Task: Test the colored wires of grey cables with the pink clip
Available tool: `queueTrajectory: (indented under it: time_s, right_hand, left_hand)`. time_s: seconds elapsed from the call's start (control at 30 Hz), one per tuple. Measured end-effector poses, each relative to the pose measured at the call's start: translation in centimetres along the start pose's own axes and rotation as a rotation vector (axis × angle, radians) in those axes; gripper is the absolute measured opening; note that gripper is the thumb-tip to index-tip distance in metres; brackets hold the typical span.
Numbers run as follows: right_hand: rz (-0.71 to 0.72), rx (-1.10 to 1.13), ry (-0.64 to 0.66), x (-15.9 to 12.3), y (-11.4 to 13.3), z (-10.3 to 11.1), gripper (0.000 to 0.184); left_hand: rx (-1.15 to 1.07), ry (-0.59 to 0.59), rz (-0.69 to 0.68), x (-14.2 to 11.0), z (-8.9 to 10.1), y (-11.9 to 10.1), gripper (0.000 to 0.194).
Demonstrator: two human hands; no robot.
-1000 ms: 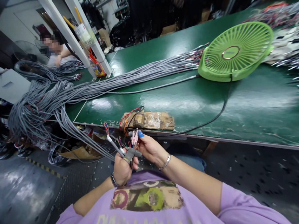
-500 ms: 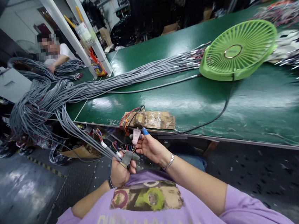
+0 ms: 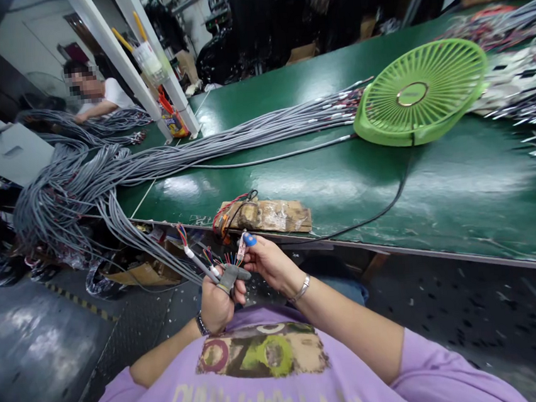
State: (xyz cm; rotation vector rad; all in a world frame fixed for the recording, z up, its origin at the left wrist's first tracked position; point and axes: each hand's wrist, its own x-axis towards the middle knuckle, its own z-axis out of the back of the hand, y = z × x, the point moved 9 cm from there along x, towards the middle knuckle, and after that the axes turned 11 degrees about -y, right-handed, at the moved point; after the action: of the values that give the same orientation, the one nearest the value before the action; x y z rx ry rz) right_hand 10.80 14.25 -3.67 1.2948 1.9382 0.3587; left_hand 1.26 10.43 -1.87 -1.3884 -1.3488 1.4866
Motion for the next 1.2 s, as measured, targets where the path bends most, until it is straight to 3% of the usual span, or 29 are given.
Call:
queueTrajectory:
  time_s: [0.3,0.6,0.77,0.9,1.0,1.2]
  right_hand:
    - [-0.036,0.065,0.102,0.1,-0.5,-0.5,0.021]
    - [-0.069,0.098,0.077,0.2,-1.0,-0.4,0.021]
    - [-0.102,0.116,0.080,0.4,-1.6,0.2,0.030]
    - [-0.127,-0.001,0.171,-0.6,-2.0,-0.1,0.041]
    - [-0.078,-0.136,0.209,-1.9,-1.9,-0.5,0.042]
    - [0.145,-0.363,0.095,-2.7,-0.1,-0.3,0.039]
  left_hand:
    - [0.028,-0.029,0.045,0.1,0.0,0.1,0.047]
    - [0.050,-0.028,0.043,0.0,0.2,0.7,0.050]
    - [0.064,-0.011,0.025,-0.2,0.6,0.9,0.051]
    - [0.072,0.000,-0.004,-0.4,1.3,1.1,0.050]
    - [0.099,0.010,-0.016,-0.5,1.5,0.9,0.052]
    - [0.177,0.071,-0.001,-0.9,0.7,0.3,0.051]
